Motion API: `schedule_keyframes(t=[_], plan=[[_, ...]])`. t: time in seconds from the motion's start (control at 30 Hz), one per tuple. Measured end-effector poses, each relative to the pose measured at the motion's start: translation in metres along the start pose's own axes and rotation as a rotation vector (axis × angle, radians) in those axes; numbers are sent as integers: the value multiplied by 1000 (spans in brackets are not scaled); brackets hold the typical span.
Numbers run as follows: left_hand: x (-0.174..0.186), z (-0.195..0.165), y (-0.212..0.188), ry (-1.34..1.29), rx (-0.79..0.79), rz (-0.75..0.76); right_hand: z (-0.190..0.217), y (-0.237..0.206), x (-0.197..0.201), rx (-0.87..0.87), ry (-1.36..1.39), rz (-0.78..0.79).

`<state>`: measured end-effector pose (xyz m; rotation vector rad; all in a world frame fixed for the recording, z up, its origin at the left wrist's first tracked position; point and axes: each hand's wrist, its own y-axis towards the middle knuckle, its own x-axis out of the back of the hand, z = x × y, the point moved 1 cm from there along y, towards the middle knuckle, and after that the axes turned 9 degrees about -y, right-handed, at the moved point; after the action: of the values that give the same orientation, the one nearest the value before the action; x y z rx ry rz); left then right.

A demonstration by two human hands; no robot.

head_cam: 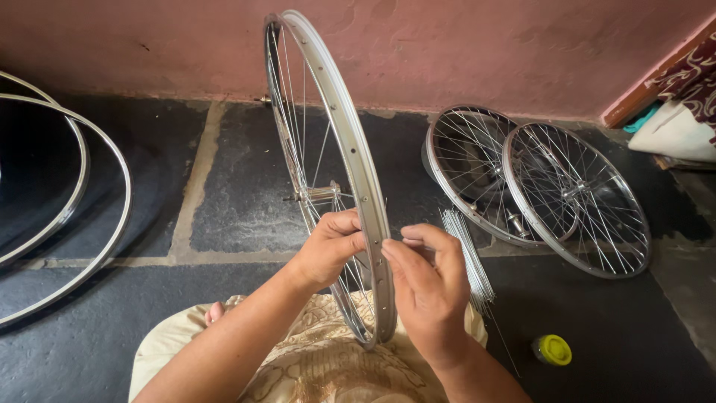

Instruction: The person inserts bicycle spokes into the hub and rim of a wheel, threading them through the holes and securing them by hand. The person works on one wheel at a time, rotating it to access different spoke holes.

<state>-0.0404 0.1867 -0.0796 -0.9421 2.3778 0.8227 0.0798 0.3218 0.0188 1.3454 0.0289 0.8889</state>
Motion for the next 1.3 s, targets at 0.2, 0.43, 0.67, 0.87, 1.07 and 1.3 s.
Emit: schedule_keyframes(t=[0.2,0.43,0.67,0.87,1.07,1.3], plan=[[2,2,1,-23,-24,23,4,2,-7,90,-153,-28],[0,5,-1,3,-80,38,6,-3,-9,152,-226,8],[13,1,2,-12,93,61,9,-16,-8,195,-336,-11],[7,4,2,73,-72,129,2,-24,-13,137,-301,-12],[1,0,-1,172,-67,173,-4,-35,-19,116,-243,-18],[-2,-1,0,11,3,151,-11,-42,-23,114,-218,-31]])
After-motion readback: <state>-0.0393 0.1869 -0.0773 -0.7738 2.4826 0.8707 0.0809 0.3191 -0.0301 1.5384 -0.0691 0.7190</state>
